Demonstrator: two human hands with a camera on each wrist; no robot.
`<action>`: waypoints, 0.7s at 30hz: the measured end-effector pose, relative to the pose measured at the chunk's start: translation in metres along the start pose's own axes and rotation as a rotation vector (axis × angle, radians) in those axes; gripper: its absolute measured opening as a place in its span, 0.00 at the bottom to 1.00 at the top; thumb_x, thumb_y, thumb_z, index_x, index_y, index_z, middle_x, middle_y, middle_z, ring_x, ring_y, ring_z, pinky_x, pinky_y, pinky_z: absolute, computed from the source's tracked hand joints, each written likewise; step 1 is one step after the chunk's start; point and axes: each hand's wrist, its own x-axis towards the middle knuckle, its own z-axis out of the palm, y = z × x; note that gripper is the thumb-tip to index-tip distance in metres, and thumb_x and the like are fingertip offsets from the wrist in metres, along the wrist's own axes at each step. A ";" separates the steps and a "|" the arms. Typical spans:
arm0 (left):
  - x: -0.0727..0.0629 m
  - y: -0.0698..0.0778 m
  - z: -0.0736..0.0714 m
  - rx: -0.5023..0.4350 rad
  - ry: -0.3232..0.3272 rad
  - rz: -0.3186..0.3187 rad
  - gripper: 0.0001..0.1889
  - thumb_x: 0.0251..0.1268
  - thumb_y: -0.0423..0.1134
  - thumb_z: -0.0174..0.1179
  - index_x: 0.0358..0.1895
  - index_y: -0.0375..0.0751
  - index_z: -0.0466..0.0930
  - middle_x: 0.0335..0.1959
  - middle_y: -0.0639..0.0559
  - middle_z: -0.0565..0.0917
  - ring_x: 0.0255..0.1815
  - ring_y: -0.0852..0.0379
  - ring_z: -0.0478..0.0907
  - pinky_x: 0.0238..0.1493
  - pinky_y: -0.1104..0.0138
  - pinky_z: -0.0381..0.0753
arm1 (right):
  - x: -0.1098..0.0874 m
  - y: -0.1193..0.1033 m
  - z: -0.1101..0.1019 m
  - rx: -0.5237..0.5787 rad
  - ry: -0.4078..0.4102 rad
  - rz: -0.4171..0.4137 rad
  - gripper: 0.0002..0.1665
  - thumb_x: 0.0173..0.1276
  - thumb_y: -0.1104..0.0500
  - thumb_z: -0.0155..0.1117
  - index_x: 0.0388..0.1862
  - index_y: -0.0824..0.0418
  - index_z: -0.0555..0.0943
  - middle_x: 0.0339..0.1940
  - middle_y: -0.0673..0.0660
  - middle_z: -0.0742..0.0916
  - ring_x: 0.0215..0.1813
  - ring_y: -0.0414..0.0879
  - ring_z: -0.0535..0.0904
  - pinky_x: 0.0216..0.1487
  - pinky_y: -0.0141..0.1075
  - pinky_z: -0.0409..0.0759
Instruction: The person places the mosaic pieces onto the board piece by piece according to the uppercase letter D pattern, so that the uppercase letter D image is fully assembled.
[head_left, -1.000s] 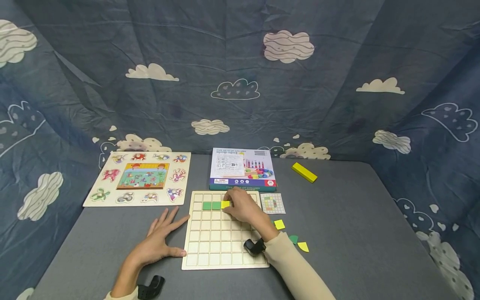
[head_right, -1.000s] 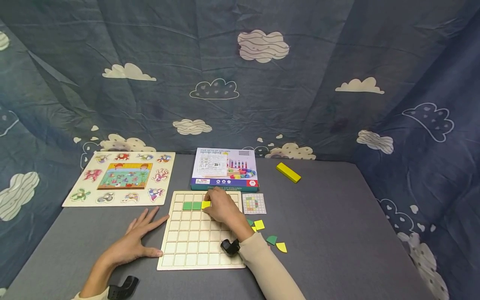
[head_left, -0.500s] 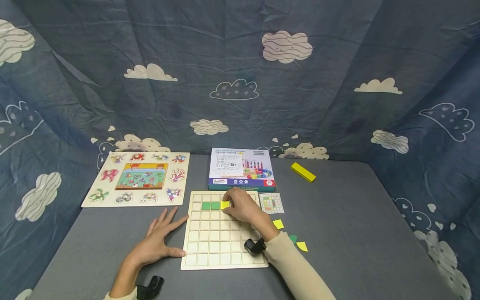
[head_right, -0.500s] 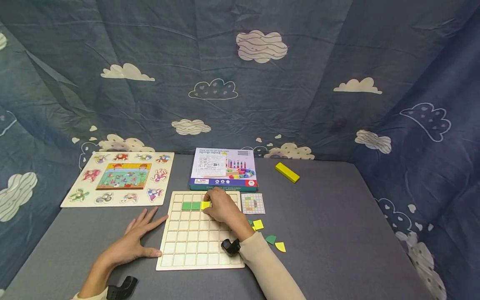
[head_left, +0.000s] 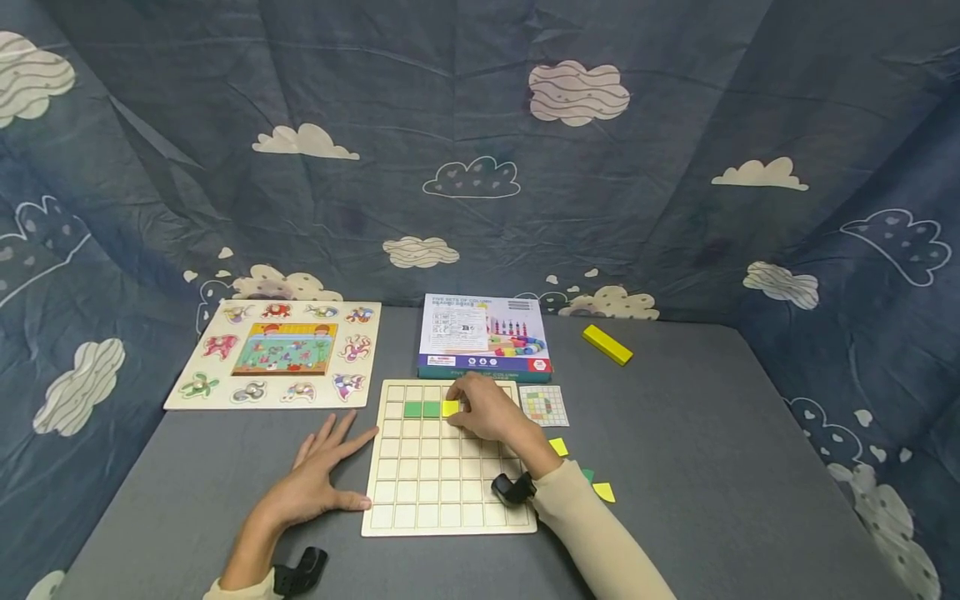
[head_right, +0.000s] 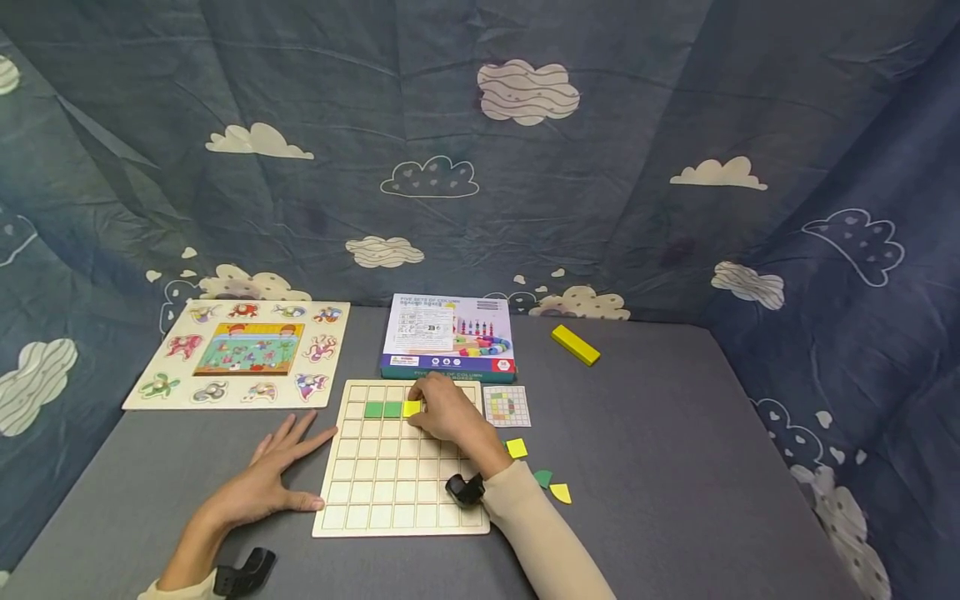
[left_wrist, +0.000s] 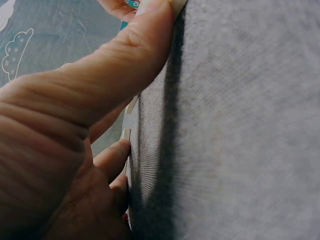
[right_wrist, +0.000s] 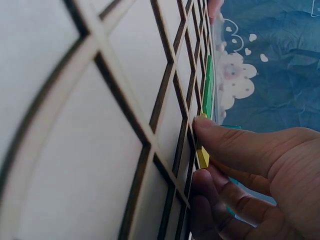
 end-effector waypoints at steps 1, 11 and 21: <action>0.000 0.000 0.000 0.003 0.001 -0.001 0.55 0.34 0.50 0.81 0.76 0.48 0.66 0.82 0.34 0.46 0.81 0.28 0.28 0.72 0.33 0.25 | 0.000 0.000 0.000 -0.002 0.003 -0.005 0.16 0.62 0.60 0.75 0.48 0.63 0.85 0.39 0.55 0.84 0.39 0.44 0.76 0.44 0.38 0.78; 0.000 -0.001 0.001 0.001 -0.006 0.004 0.55 0.36 0.50 0.81 0.76 0.48 0.66 0.82 0.34 0.45 0.80 0.28 0.27 0.72 0.33 0.25 | -0.003 0.003 0.000 -0.005 0.020 -0.034 0.15 0.62 0.62 0.74 0.47 0.63 0.85 0.39 0.55 0.84 0.38 0.44 0.75 0.44 0.38 0.78; 0.000 -0.002 0.000 -0.005 -0.012 0.005 0.55 0.36 0.51 0.80 0.76 0.49 0.65 0.82 0.34 0.45 0.80 0.28 0.27 0.71 0.32 0.25 | -0.023 0.003 -0.018 -0.017 -0.004 -0.095 0.19 0.63 0.61 0.73 0.53 0.63 0.84 0.47 0.57 0.87 0.42 0.47 0.80 0.47 0.42 0.80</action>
